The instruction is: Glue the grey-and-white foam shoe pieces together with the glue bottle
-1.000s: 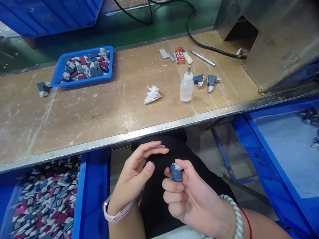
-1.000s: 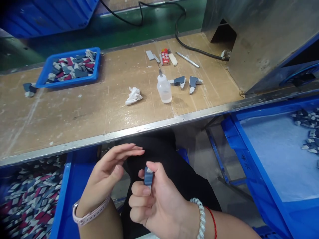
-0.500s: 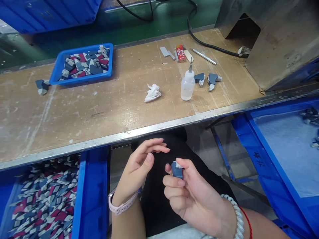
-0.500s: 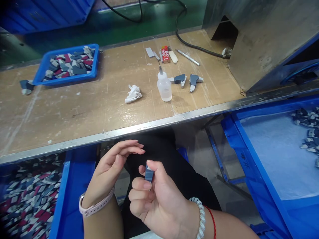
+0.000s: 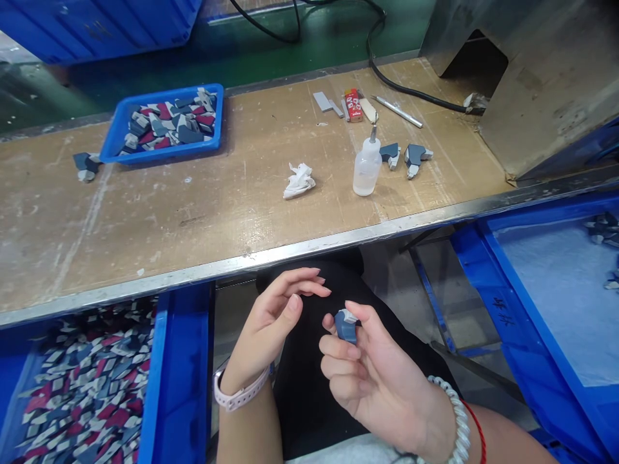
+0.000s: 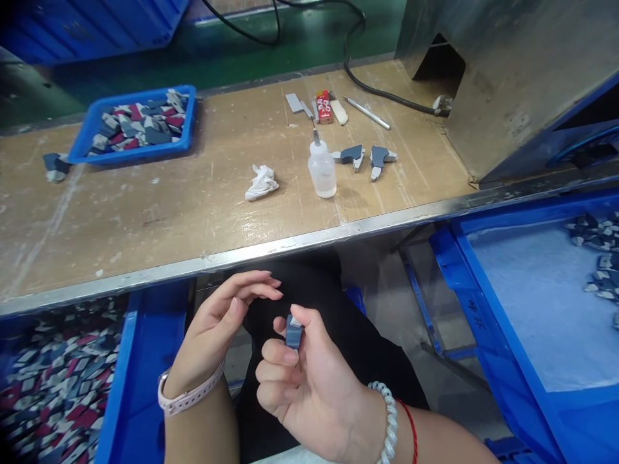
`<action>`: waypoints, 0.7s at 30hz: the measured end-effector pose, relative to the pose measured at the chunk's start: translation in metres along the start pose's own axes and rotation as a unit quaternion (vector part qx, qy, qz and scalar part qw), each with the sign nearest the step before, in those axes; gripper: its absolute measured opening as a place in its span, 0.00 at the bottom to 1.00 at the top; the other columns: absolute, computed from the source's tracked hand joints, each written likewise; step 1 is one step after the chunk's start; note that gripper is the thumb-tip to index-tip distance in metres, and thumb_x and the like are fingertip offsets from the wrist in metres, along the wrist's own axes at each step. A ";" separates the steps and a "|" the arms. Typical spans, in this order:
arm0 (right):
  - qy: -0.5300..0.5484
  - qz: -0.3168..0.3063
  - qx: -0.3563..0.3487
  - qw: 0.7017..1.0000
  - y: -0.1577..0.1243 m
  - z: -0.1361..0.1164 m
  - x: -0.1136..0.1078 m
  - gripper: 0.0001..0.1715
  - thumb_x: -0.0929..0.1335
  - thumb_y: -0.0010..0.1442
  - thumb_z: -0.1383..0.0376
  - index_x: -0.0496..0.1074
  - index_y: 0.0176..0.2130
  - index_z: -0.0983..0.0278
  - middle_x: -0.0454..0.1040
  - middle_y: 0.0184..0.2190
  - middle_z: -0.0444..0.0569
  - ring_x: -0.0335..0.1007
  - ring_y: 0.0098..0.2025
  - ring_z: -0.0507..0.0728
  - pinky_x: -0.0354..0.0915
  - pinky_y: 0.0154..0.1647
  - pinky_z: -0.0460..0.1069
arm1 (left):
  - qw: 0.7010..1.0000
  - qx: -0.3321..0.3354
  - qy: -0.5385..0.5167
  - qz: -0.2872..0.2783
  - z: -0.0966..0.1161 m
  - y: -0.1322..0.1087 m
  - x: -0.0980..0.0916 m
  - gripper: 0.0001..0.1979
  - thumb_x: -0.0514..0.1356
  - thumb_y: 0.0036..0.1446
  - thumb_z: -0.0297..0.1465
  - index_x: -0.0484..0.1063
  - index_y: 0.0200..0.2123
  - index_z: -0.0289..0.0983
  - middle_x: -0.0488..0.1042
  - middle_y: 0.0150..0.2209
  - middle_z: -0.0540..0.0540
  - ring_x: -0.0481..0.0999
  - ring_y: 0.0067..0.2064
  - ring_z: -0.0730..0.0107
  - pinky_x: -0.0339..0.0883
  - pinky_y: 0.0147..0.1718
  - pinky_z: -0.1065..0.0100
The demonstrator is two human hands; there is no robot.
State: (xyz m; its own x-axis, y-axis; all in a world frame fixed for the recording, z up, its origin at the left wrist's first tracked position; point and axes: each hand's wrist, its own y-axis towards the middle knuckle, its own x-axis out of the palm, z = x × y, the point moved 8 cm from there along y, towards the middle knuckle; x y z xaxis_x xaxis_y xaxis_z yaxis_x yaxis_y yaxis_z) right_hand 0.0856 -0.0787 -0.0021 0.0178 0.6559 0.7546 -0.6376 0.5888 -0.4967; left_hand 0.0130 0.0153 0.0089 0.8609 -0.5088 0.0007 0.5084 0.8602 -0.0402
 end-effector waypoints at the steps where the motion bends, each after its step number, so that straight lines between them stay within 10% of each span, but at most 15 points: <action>1: -0.010 0.001 -0.004 1.000 0.000 -0.001 -0.001 0.18 0.80 0.50 0.63 0.72 0.34 0.67 0.48 0.19 0.34 0.46 0.17 0.44 0.51 0.15 0.39 | 1.000 -0.001 0.000 0.000 0.000 0.000 0.000 0.15 0.56 0.71 0.41 0.71 0.56 0.45 0.81 0.44 0.49 0.74 0.56 0.68 0.66 0.57 0.73; 8: -0.106 -0.029 0.008 0.994 -0.001 -0.003 0.000 0.26 0.65 0.64 0.42 0.71 0.35 0.62 0.52 0.15 0.35 0.41 0.16 0.46 0.45 0.16 0.41 | 1.000 -0.007 0.002 0.002 -0.001 0.000 0.000 0.15 0.55 0.71 0.40 0.71 0.56 0.44 0.81 0.44 0.48 0.74 0.56 0.68 0.64 0.58 0.73; 14: -0.269 -0.131 -0.026 0.954 -0.008 -0.006 0.006 0.16 0.72 0.59 0.55 0.66 0.42 0.58 0.52 0.17 0.31 0.36 0.18 0.45 0.42 0.18 0.41 | 1.000 -0.003 0.001 0.004 0.000 0.001 0.000 0.15 0.56 0.70 0.41 0.72 0.56 0.43 0.81 0.43 0.47 0.74 0.56 0.65 0.64 0.58 0.70; 21: -0.614 -0.132 -0.348 0.696 -0.036 -0.029 0.007 0.24 0.72 0.60 0.61 0.58 0.51 0.55 0.55 0.24 0.33 0.46 0.22 0.47 0.47 0.24 0.45 | 1.000 -0.009 0.006 0.013 -0.001 0.000 -0.002 0.16 0.58 0.69 0.41 0.73 0.55 0.40 0.81 0.43 0.43 0.76 0.52 0.58 0.66 0.55 0.63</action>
State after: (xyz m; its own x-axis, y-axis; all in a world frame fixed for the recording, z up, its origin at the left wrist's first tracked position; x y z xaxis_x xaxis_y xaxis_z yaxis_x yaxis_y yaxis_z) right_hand 0.1311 -0.0817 0.0089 -0.8809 -0.1648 0.4437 -0.2015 0.9788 -0.0365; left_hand 0.0115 0.0163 0.0080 0.8734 -0.4869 -0.0123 0.4854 0.8723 -0.0586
